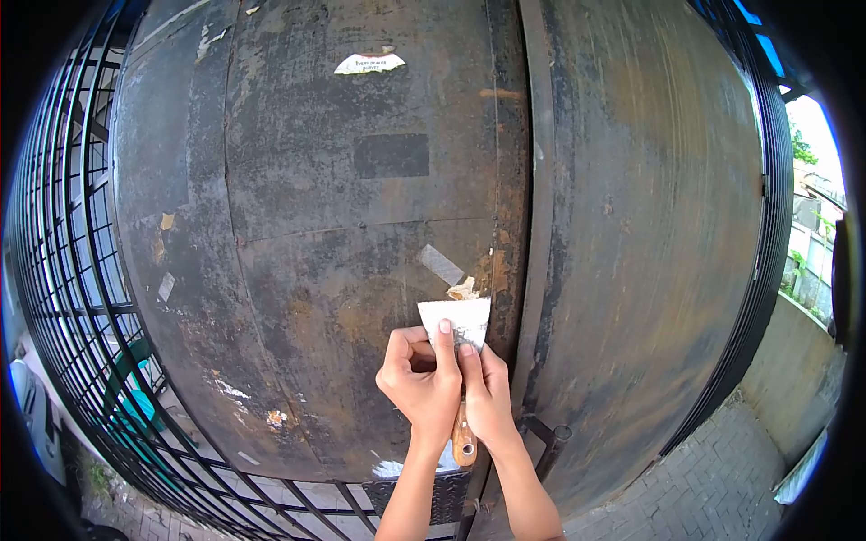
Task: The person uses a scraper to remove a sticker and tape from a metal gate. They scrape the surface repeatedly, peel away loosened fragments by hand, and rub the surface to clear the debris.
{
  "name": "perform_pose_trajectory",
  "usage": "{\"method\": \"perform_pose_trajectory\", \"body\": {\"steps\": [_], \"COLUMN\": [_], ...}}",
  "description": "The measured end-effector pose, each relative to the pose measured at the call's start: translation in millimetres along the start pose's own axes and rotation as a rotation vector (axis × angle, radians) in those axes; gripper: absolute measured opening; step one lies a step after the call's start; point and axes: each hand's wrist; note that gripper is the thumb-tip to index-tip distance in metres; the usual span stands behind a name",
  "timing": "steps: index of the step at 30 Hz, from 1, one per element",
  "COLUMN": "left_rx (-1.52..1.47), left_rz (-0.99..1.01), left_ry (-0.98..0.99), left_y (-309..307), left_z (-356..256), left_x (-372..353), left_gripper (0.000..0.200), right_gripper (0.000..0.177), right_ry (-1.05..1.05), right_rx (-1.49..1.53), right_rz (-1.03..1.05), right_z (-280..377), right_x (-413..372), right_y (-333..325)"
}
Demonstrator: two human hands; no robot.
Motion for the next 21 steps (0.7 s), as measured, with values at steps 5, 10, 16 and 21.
{"method": "perform_pose_trajectory", "body": {"steps": [5, 10, 16, 21], "left_rx": [-0.039, -0.038, -0.036, -0.026], "left_rz": [-0.028, -0.045, -0.035, -0.041], "left_ry": [-0.011, 0.014, 0.005, 0.017], "left_y": [1, 6, 6, 3], "left_z": [3, -2, -7, 1], "left_x": [-10, -2, 4, -6], "left_gripper": [0.023, 0.024, 0.023, 0.024], "right_gripper": [0.027, 0.027, 0.028, 0.028], "right_ry": [-0.014, 0.016, -0.030, -0.084], "right_rx": [0.017, -0.013, -0.025, -0.027], "right_rz": [-0.004, 0.015, 0.012, -0.023], "right_z": [-4, -1, 1, -1], "right_x": [-4, 1, 8, 0], "right_y": [-3, -4, 0, 2]}}
Point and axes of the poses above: each hand's wrist, its own x-axis towards the middle knuckle, its own y-axis out of the palm, z = x × y, and after that the axes turned 11 degrees about x, right-handed
